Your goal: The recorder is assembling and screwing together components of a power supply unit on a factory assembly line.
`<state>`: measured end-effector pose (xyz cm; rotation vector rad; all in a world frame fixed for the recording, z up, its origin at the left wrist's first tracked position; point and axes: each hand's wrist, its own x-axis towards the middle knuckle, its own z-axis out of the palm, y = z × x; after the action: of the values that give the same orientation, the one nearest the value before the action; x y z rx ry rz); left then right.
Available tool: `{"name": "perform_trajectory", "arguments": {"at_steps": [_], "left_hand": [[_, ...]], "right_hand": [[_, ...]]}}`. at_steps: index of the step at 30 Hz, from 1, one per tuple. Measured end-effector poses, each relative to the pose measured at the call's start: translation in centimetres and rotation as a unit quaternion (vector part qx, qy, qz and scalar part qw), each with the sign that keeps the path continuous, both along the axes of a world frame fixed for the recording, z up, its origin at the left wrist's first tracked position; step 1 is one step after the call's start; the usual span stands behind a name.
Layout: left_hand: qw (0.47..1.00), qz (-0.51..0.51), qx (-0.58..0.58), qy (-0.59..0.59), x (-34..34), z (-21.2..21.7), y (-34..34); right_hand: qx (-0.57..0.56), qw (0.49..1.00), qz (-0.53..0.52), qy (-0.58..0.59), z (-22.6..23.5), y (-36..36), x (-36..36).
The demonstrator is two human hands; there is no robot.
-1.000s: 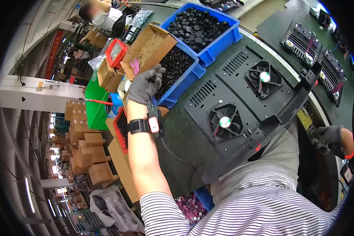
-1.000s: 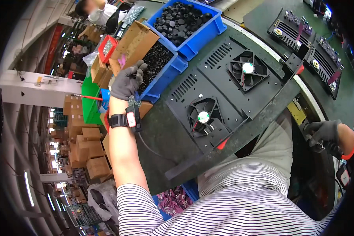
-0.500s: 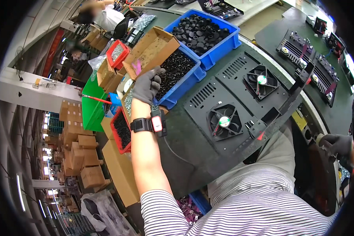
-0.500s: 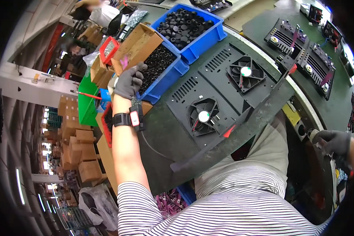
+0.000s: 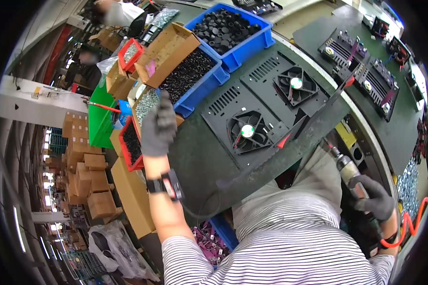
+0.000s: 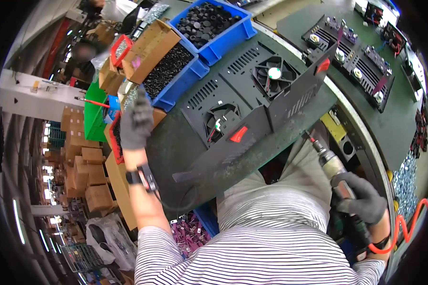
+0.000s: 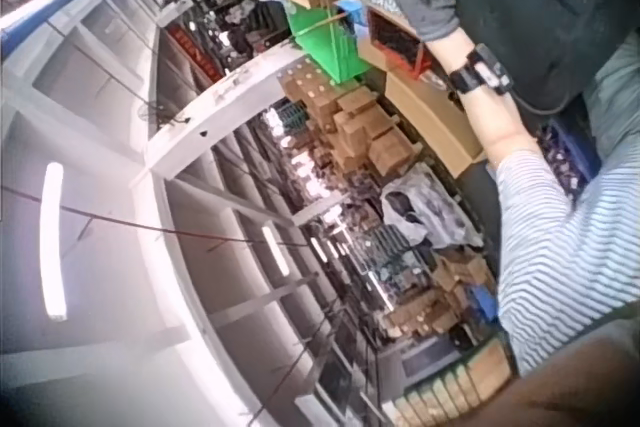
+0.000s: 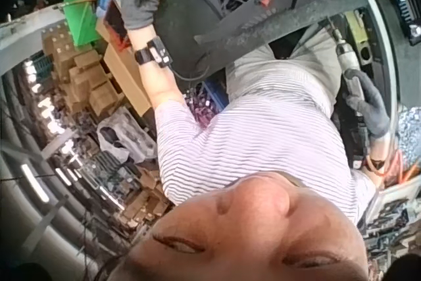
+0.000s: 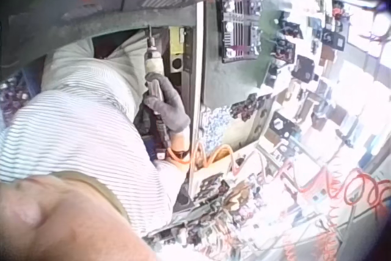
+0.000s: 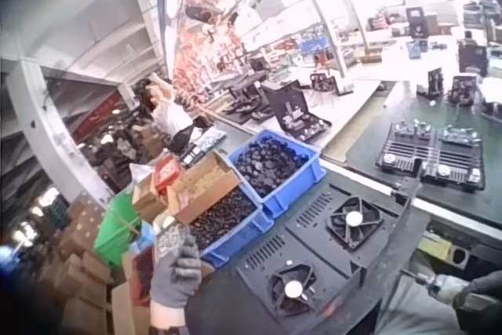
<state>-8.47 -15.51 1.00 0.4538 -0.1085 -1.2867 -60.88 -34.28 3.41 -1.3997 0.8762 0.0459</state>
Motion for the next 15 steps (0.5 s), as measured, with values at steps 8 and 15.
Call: {"name": "perform_trajectory", "arguments": {"at_steps": [8,15], "left_hand": [[0.959,0.155,0.234,0.036,-12.5,-2.3,12.3],[0.977,-0.046,0.190,-0.079,-20.4,-2.4,11.7]], "right_hand": [[-0.109,0.991,0.007,-0.080,-4.6,0.2,1.8],[0.222,0.968,-0.070,-0.095,-6.2,-0.9,2.3]]}}
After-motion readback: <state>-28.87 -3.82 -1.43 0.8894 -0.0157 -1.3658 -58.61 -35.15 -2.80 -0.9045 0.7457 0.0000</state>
